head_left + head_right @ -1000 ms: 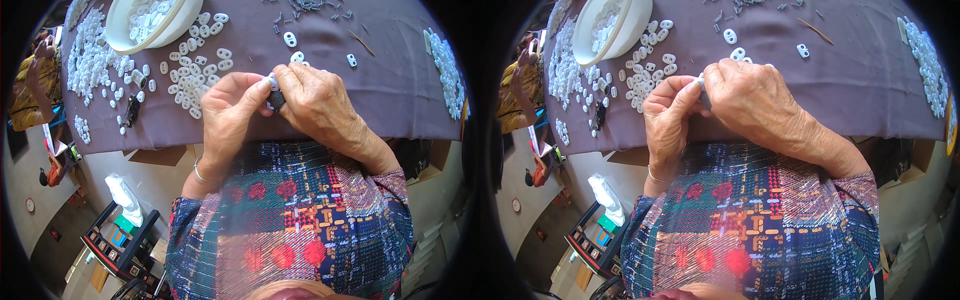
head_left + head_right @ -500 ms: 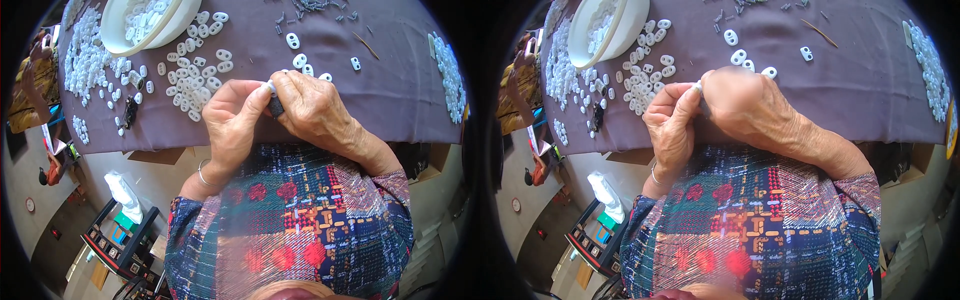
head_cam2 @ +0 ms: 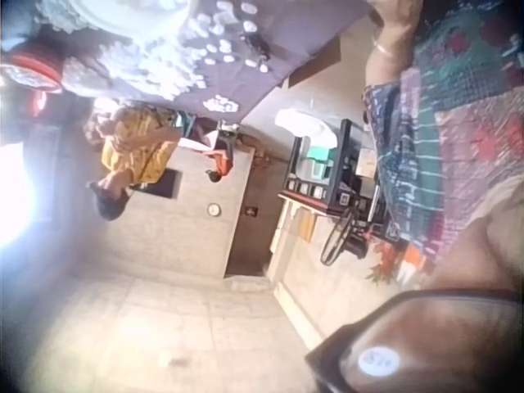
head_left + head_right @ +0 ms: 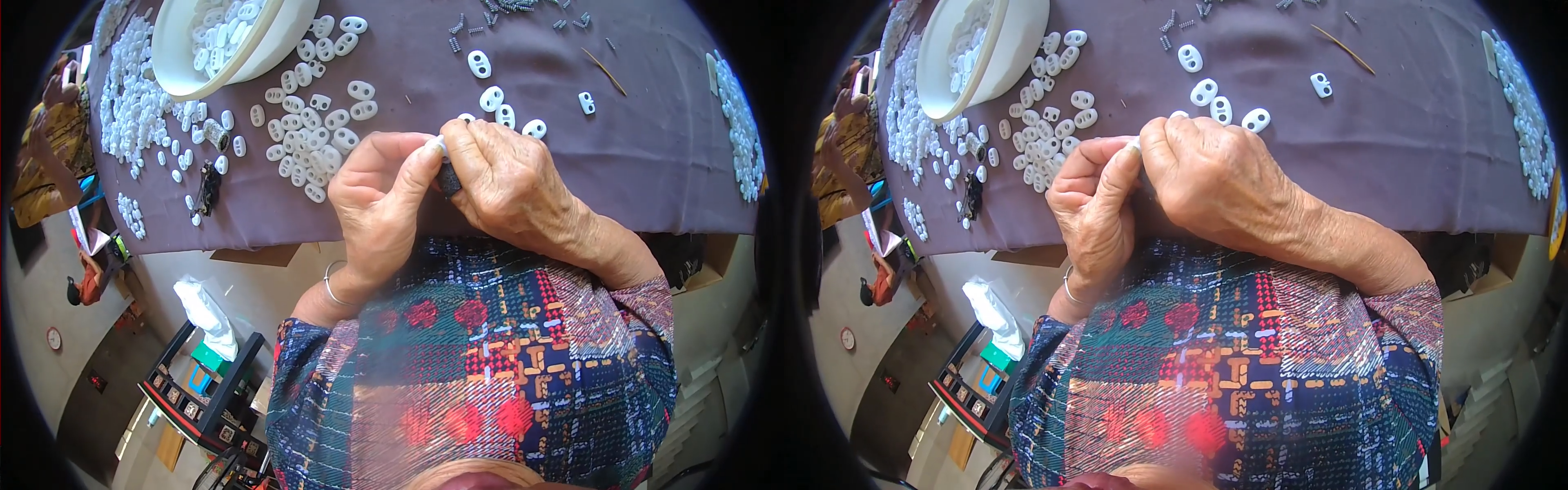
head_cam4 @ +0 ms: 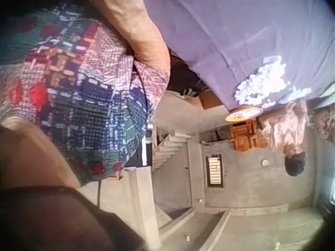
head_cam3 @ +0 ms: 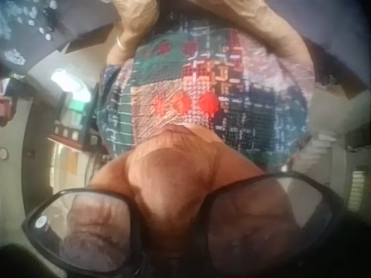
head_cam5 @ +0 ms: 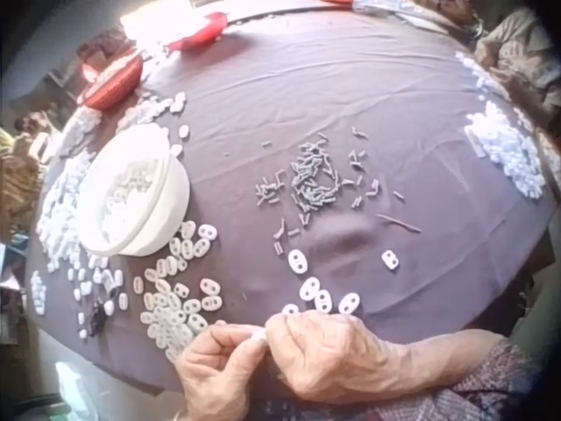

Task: The person assembles plastic cord locks by inserting metal springs into plastic toggle pieces and pressing the components together by hand.

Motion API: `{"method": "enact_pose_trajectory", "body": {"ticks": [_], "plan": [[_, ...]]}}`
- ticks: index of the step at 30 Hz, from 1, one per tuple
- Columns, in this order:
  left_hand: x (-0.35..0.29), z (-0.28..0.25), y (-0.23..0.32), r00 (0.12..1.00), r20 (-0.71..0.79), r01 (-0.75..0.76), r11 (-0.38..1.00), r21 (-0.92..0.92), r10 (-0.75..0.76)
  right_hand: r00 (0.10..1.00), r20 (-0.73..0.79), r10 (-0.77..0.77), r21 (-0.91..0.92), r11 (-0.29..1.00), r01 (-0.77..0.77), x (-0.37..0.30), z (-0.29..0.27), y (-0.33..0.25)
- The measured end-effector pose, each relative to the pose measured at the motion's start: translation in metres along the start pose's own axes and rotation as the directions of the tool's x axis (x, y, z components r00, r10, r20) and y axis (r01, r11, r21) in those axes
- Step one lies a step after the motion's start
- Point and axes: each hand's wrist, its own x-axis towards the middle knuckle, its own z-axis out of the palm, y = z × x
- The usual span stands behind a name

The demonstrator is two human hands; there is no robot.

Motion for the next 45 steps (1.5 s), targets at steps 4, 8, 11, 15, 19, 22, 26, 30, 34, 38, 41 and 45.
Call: {"method": "enact_pose_trajectory", "body": {"ticks": [4, 8, 11, 15, 19, 22, 26, 30, 34, 38, 41, 45], "plan": [[-0.001, 0.000, 0.000, 1.000, -0.002, -0.019, 1.000, 0.009, 0.019, 1.000, -0.007, 0.023, 0.019, 1.000, -0.022, -0.001, 0.001, -0.002], [0.001, 0.004, -0.001, 0.999, -0.026, -0.041, 0.999, -0.002, 0.041, 1.000, -0.021, 0.020, 0.027, 0.999, -0.020, 0.001, -0.002, 0.001], [0.001, 0.003, -0.002, 0.998, -0.022, -0.060, 0.998, 0.023, 0.060, 0.999, -0.033, 0.013, 0.036, 0.999, -0.011, 0.002, -0.002, 0.001], [0.002, 0.002, -0.002, 0.998, -0.023, -0.049, 0.998, 0.033, 0.050, 1.000, 0.005, 0.005, 0.042, 0.999, -0.005, 0.001, -0.001, 0.002], [0.002, 0.005, -0.004, 0.996, -0.040, -0.073, 0.997, 0.029, 0.074, 0.999, -0.029, 0.036, 0.048, 0.998, -0.034, 0.001, 0.000, 0.002], [0.000, 0.007, -0.003, 0.997, -0.035, -0.071, 0.997, -0.016, 0.071, 0.994, -0.100, 0.038, 0.080, 0.996, -0.030, 0.001, -0.001, 0.000], [0.001, 0.006, -0.001, 0.999, -0.006, -0.054, 0.995, -0.085, 0.054, 0.991, -0.126, 0.045, 0.092, 0.995, -0.033, -0.002, -0.006, 0.001], [0.002, 0.007, -0.001, 0.998, 0.029, -0.051, 0.994, -0.098, 0.054, 0.985, -0.165, 0.043, 0.065, 0.997, -0.033, -0.002, -0.009, 0.006], [0.003, 0.008, -0.004, 0.999, 0.019, -0.044, 0.992, -0.117, 0.047, 0.986, -0.164, 0.013, 0.071, 0.998, -0.002, -0.001, -0.009, 0.005], [0.003, 0.008, -0.002, 1.000, 0.021, -0.007, 0.993, -0.118, 0.010, 0.981, -0.193, 0.003, 0.058, 0.998, 0.008, -0.001, -0.006, 0.003], [0.003, 0.007, -0.003, 0.999, 0.015, -0.028, 0.994, -0.102, 0.030, 0.988, -0.156, -0.001, 0.067, 0.998, 0.012, -0.002, -0.004, 0.003], [0.001, 0.004, -0.004, 0.999, -0.006, -0.036, 0.995, -0.091, 0.035, 0.991, -0.134, -0.019, 0.094, 0.995, 0.032, -0.002, 0.000, 0.004]]}}
